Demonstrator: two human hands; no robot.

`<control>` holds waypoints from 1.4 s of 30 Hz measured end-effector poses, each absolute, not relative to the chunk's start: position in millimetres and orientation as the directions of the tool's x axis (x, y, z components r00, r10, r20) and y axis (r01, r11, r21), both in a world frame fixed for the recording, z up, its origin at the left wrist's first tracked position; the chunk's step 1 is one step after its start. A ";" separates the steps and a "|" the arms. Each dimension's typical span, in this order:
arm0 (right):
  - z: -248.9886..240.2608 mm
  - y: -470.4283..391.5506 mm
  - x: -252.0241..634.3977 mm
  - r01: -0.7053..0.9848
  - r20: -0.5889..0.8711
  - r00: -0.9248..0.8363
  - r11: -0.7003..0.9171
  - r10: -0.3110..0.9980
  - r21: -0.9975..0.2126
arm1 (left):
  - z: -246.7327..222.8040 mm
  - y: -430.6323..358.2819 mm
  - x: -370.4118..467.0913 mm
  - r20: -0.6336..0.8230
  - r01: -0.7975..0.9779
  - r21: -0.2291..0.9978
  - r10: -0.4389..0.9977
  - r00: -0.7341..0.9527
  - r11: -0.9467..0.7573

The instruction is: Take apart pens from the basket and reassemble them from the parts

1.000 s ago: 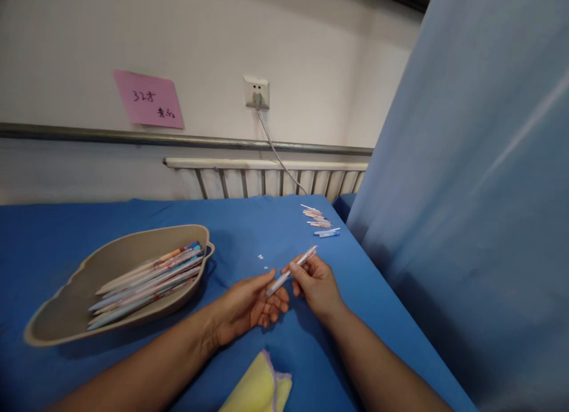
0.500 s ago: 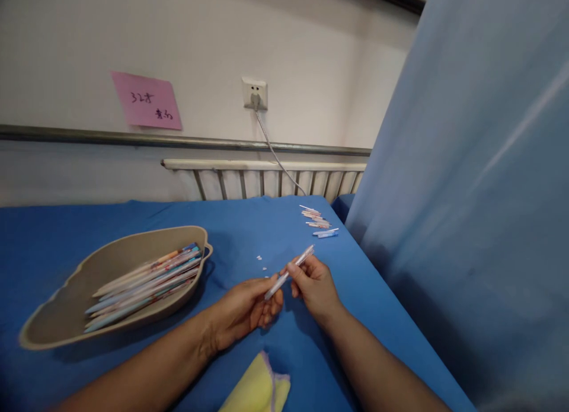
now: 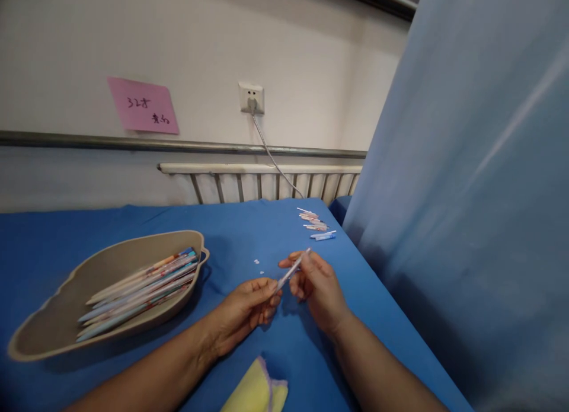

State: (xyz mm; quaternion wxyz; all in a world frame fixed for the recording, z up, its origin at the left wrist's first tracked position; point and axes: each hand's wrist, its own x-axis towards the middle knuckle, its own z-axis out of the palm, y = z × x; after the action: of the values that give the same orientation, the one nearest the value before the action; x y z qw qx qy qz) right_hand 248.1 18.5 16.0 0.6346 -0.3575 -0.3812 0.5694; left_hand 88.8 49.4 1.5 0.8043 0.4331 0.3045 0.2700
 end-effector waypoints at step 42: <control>19.6 13.8 257.4 -0.824 -0.066 -0.205 -0.208 0.977 -0.527 | -9.0 58.7 84.4 -0.305 -0.139 0.799 0.593 0.746 0.586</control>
State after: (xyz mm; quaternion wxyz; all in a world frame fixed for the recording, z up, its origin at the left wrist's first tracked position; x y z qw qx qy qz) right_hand 257.4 13.8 19.6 0.5987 -0.1976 -0.1934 0.7518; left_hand 84.4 58.7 -9.0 0.8441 0.4003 0.2833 0.2166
